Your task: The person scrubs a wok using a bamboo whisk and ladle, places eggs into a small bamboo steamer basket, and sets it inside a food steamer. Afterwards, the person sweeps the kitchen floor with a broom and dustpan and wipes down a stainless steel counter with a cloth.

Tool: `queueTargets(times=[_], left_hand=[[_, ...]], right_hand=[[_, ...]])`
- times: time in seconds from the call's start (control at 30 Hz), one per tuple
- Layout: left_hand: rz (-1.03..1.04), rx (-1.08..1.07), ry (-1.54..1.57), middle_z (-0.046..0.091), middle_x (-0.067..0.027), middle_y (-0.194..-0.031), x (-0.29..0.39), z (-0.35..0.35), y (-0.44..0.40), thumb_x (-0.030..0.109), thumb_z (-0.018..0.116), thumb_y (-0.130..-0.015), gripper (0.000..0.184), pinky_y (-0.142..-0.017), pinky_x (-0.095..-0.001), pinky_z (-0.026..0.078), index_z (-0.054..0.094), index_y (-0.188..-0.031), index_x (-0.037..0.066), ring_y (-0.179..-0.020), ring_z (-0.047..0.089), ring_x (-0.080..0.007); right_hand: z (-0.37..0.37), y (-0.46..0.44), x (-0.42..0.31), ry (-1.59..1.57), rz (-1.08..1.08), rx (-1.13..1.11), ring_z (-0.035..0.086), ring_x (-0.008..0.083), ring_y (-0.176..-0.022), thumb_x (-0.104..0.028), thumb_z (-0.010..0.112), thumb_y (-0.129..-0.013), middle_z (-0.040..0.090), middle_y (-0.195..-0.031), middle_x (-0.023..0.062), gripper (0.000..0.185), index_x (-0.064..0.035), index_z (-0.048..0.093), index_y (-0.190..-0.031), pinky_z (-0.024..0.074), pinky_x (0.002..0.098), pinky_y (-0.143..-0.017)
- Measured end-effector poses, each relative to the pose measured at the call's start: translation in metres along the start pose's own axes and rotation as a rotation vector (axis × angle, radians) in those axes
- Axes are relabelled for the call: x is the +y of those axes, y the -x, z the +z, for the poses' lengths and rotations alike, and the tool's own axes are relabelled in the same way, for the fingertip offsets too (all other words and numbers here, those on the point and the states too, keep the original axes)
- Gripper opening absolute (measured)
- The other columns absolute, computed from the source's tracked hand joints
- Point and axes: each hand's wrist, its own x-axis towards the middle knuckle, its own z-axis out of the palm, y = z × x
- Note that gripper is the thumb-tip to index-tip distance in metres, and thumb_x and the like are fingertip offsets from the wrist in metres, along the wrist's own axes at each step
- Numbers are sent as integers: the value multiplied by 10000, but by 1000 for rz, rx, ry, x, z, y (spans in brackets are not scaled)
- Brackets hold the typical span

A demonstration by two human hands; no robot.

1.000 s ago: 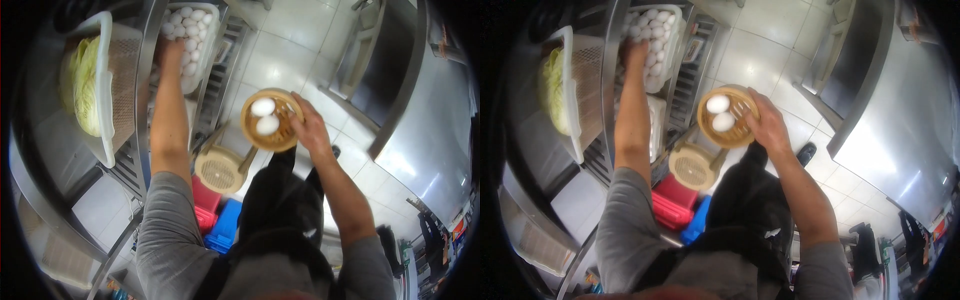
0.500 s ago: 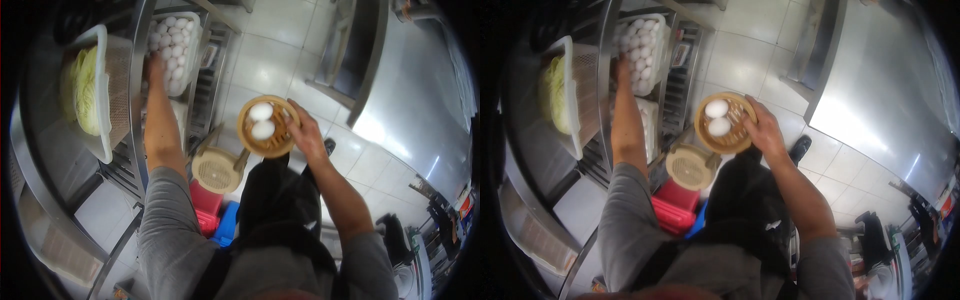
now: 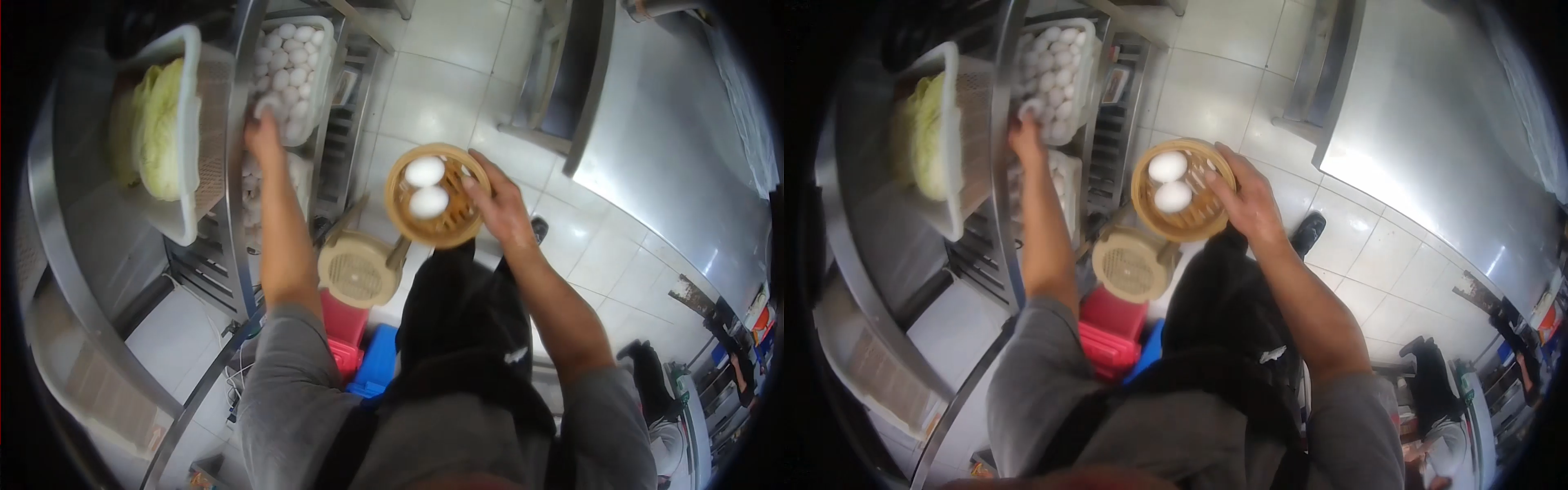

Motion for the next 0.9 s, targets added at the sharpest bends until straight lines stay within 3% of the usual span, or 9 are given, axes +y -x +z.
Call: queueTargets(times=[0.1,0.17,0.2,0.23,0.33,0.4,0.67,0.77,0.9], left_hand=[[156,-198,482,600,-121,-970,89,-15,146,83,572,-828,327,-659,-254,473,513,-1136,-10,-815,575,-147],[230,-372,459,595,-129,-1032,141,-27,220,43,540,-824,319,-698,-263,486,505,-1135,-13,-877,586,-175],[375,-505,541,593,-141,-1067,148,-29,241,-1,544,-798,349,-773,-304,490,500,-1145,-8,-943,587,-217],[774,-835,391,590,-160,-1084,188,-35,269,4,596,-777,366,-845,-351,470,517,-1134,-7,-982,580,-256],[1019,-983,268,610,-184,-1033,256,-32,317,74,685,-720,378,-908,-385,425,580,-1075,1,-976,589,-302],[1341,-1056,112,620,-156,-1003,284,-24,344,108,698,-688,410,-917,-412,419,587,-1071,13,-961,587,-329],[1527,-1407,52,589,-136,-1076,362,30,486,166,696,-677,428,-951,-453,380,589,-1078,60,-1093,507,-338],[1510,-1501,95,539,-150,-1165,373,63,557,177,690,-691,438,-961,-441,371,578,-1098,60,-1115,489,-349],[1318,-1848,196,472,-158,-1277,375,108,635,193,678,-738,472,-1008,-408,339,555,-1175,62,-1206,439,-322]], right_hand=[[-14,21,-17,-25,-16,-26,544,287,-1104,-285,587,-868,574,-1162,203,484,11,501,-1241,398,334,-948],[-31,41,-35,-32,-19,-49,538,291,-1114,-300,581,-872,570,-1169,206,489,10,501,-1242,394,339,-952],[-43,51,-46,-15,-40,-93,533,299,-1120,-317,572,-877,566,-1176,211,496,9,500,-1243,392,345,-956],[-62,76,-64,2,-62,-119,529,308,-1127,-334,563,-881,561,-1183,215,504,9,499,-1245,390,351,-959],[-99,116,-92,84,-96,-97,524,323,-1131,-363,548,-888,556,-1191,220,522,10,495,-1248,392,361,-961],[-125,147,-96,86,-83,-44,520,326,-1136,-372,544,-889,553,-1195,221,528,10,492,-1250,391,364,-962],[-240,268,-67,-25,-55,207,517,326,-1145,-371,525,-898,555,-1197,221,526,5,481,-1262,389,367,-967],[-292,320,-56,-46,-93,325,542,321,-1110,-311,555,-865,568,-1176,218,503,-2,488,-1257,408,361,-943],[-353,389,-46,38,-84,462,570,323,-1062,-216,607,-744,579,-1149,220,537,-16,517,-1234,441,353,-899]])
